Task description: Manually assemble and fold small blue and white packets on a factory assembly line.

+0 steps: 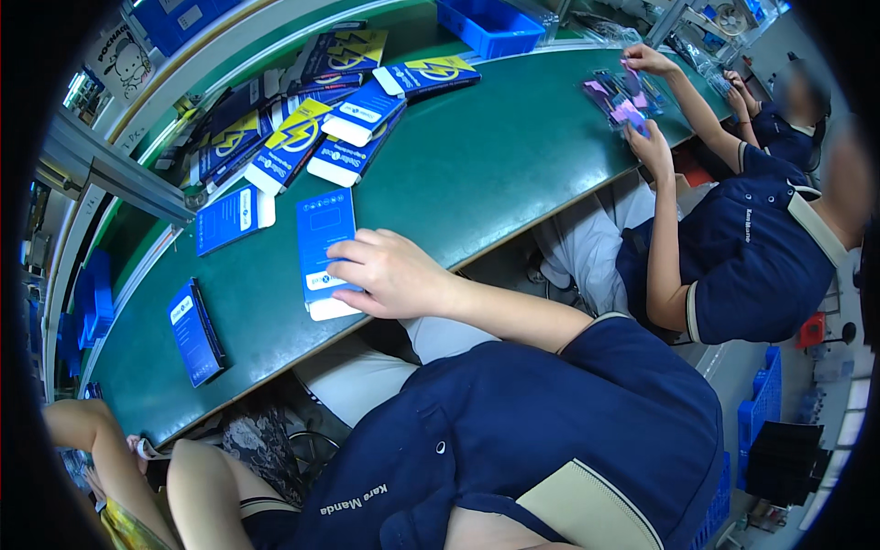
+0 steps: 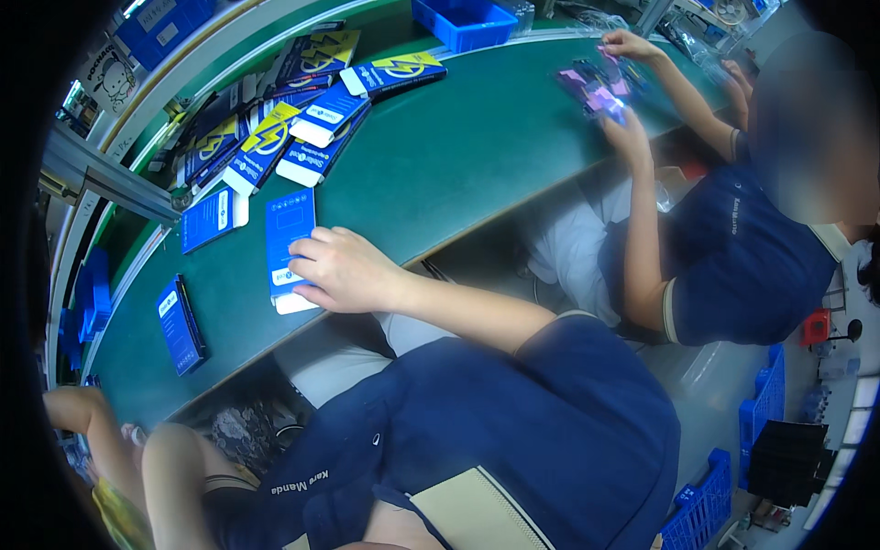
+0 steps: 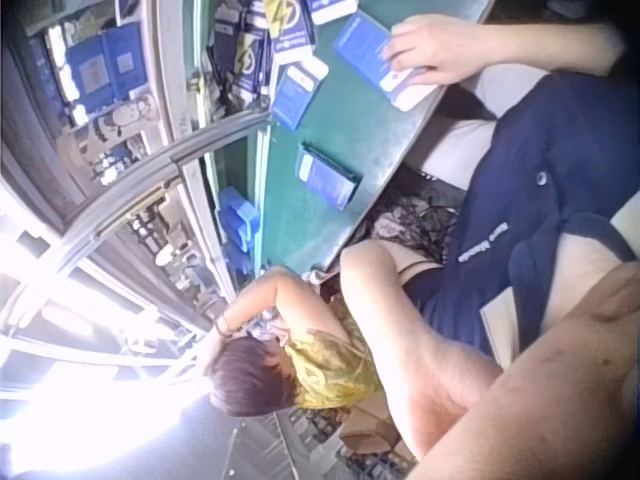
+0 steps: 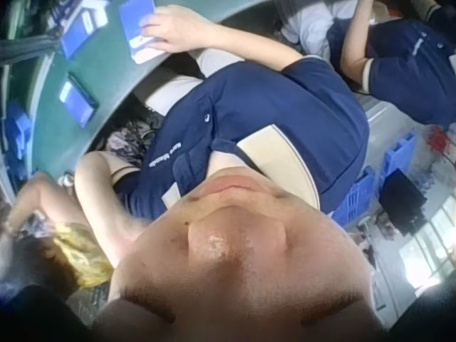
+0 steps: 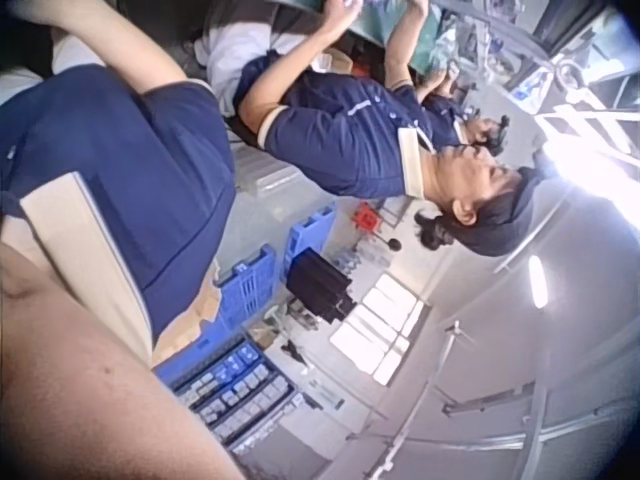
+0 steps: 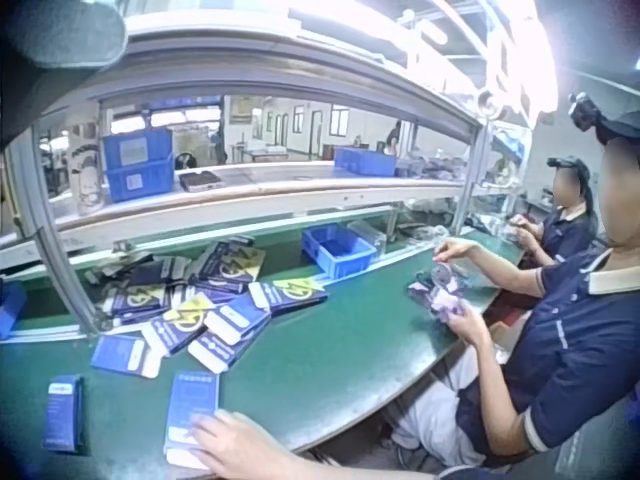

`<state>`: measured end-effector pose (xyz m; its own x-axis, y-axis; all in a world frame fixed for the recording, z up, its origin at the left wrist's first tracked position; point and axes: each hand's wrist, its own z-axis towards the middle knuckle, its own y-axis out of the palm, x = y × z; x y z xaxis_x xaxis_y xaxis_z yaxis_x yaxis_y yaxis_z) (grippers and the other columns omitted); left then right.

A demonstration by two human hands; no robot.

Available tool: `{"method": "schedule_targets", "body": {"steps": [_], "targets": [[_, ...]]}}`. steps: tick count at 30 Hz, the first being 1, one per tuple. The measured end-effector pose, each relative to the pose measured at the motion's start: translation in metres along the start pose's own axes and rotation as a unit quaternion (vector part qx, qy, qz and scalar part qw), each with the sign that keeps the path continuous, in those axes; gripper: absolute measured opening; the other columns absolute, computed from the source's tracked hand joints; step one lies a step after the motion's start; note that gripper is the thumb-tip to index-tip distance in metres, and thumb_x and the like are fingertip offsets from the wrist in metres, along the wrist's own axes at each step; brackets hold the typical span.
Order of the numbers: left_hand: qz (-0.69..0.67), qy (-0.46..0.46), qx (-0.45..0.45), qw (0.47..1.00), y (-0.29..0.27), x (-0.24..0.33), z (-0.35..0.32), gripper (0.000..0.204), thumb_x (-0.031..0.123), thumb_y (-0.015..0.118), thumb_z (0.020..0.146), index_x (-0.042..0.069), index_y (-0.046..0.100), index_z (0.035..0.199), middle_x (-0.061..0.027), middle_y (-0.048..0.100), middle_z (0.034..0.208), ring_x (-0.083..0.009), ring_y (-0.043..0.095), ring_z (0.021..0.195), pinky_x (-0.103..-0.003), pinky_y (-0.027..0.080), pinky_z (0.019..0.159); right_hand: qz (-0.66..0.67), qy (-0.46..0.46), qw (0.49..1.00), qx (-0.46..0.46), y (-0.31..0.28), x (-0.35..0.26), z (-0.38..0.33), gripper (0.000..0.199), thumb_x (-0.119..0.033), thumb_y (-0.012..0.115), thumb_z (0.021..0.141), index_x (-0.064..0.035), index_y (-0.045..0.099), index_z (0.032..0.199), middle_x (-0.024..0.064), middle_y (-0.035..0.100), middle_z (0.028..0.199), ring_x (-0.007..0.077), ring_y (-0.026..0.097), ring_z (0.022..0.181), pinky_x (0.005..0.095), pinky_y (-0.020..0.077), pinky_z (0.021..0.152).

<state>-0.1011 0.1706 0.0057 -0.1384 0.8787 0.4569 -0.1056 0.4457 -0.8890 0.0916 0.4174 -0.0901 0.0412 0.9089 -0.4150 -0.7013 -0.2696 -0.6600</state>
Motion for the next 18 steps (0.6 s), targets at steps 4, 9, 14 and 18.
{"method": "schedule_targets", "body": {"steps": [4,9,14,18], "targets": [[-0.043,0.049,-0.105,0.992,-0.013,-0.030,0.019,0.048,0.021,0.030,0.107,0.010,0.034,0.154,-0.0142,0.032,0.160,-0.0255,0.033,0.146,-0.045,0.028,0.118,-0.006,-0.014,1.000,0.001,0.001,0.000,0.001,0.024,-0.024,0.074,0.083,-0.0066,0.068,0.098,0.0082,0.066,0.111,0.0249,0.062,0.097,0.0386,0.0509,0.080],[-0.123,0.110,-0.244,0.955,-0.014,-0.049,0.048,0.049,0.020,0.029,0.108,0.011,0.033,0.155,-0.0136,0.032,0.160,-0.0249,0.032,0.147,-0.045,0.026,0.119,-0.012,-0.009,1.000,-0.002,0.000,-0.001,-0.002,0.024,-0.025,0.074,0.083,-0.0064,0.068,0.098,0.0079,0.066,0.110,0.0248,0.062,0.097,0.0385,0.0508,0.080],[-0.212,0.183,-0.405,0.870,0.020,-0.034,0.076,0.049,0.019,0.028,0.108,0.011,0.032,0.156,-0.0130,0.031,0.161,-0.0243,0.030,0.148,-0.045,0.025,0.120,-0.008,0.003,1.000,0.003,0.005,0.007,-0.007,0.025,-0.026,0.074,0.081,-0.0061,0.068,0.096,0.0082,0.065,0.108,0.0251,0.061,0.095,0.0384,0.0508,0.079],[-0.284,0.242,-0.504,0.779,0.028,-0.023,0.094,0.049,0.018,0.027,0.108,0.012,0.031,0.156,-0.0125,0.031,0.161,-0.0238,0.029,0.148,-0.045,0.024,0.120,0.018,-0.014,1.000,0.016,0.008,-0.001,0.000,0.025,-0.026,0.074,0.081,-0.0066,0.066,0.094,0.0086,0.064,0.109,0.0259,0.061,0.097,0.0390,0.0500,0.081]]}}
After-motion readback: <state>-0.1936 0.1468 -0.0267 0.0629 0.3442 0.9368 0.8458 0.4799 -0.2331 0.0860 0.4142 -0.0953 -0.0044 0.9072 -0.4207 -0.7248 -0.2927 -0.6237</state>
